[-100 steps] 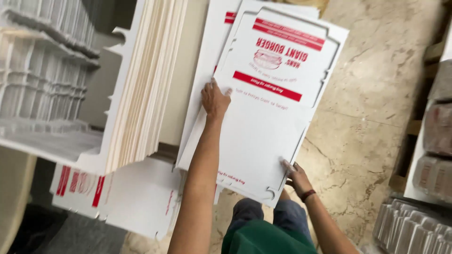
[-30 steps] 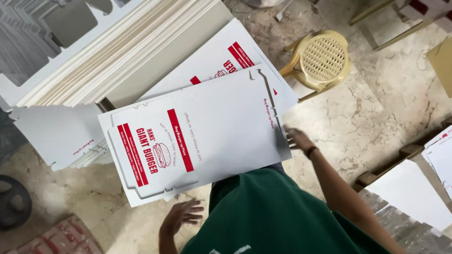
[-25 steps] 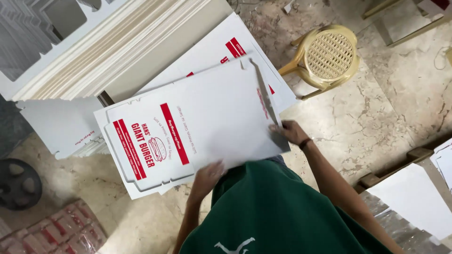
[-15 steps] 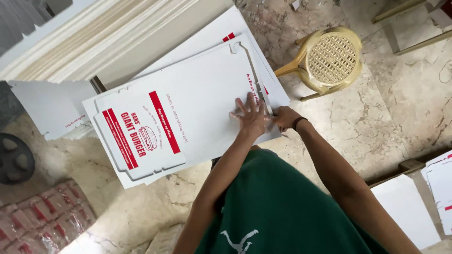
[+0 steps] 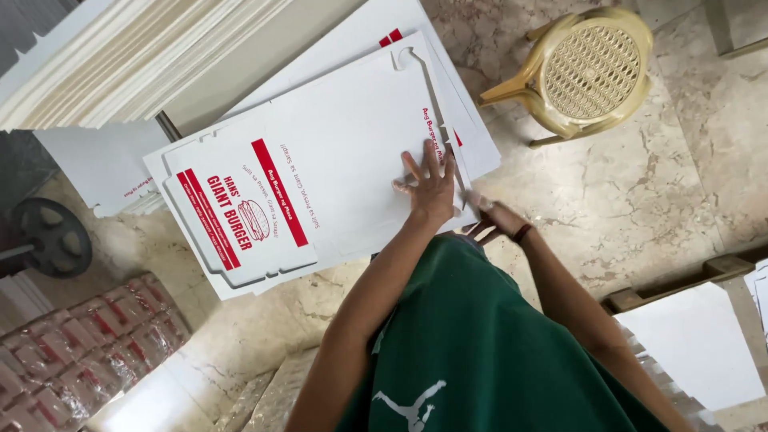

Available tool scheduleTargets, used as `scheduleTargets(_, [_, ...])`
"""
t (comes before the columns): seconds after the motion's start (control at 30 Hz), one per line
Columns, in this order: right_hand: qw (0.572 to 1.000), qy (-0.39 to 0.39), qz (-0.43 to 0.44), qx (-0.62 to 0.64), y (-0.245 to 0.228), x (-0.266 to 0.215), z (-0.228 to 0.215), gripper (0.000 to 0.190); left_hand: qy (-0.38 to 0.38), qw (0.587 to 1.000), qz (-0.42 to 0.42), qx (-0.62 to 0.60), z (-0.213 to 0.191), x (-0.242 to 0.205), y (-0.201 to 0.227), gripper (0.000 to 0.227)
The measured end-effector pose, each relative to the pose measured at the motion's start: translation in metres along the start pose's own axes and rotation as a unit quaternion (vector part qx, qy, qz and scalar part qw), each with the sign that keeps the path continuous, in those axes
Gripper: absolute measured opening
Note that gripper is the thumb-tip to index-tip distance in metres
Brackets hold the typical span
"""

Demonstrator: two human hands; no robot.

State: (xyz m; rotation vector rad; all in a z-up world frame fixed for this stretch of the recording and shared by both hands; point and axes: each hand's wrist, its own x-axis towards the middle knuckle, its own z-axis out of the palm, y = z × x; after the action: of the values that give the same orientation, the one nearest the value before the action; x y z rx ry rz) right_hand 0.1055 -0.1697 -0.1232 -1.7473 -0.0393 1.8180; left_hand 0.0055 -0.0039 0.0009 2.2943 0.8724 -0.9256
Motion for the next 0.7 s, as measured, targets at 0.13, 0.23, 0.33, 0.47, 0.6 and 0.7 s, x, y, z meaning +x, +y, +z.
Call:
scheduleTargets(0.13, [0.996, 0.044, -0.08, 0.003, 0.023, 0.005, 0.03, 0.058, 0.004, 1.0, -0.006, 0.008, 0.0, 0.013, 0.0, 0.102])
scheduleTargets(0.23, [0.988, 0.077, -0.124, 0.054, -0.011, -0.019, 0.029, 0.052, 0.003, 1.0, -0.009, -0.013, -0.009, 0.021, 0.005, 0.103])
scheduleTargets(0.33, [0.979, 0.064, -0.129, 0.144, -0.025, -0.019, 0.022, 0.055, 0.025, 0.999, -0.024, -0.025, -0.002, 0.037, 0.014, 0.102])
scheduleTargets(0.47, [0.97, 0.092, -0.127, 0.188, -0.005, 0.006, 0.024, 0.055, 0.041, 0.998, -0.045, -0.01, 0.018, 0.05, 0.017, 0.101])
scheduleTargets(0.6, [0.961, 0.173, -0.216, -0.028, -0.018, -0.001, 0.028, 0.049, 0.038, 0.998, -0.05, 0.005, -0.011, 0.039, 0.024, 0.108])
scheduleTargets(0.7, [0.956, 0.142, -0.255, -0.018, -0.018, -0.018, 0.032, 0.053, 0.053, 0.997, -0.051, -0.014, -0.012, 0.024, 0.022, 0.113])
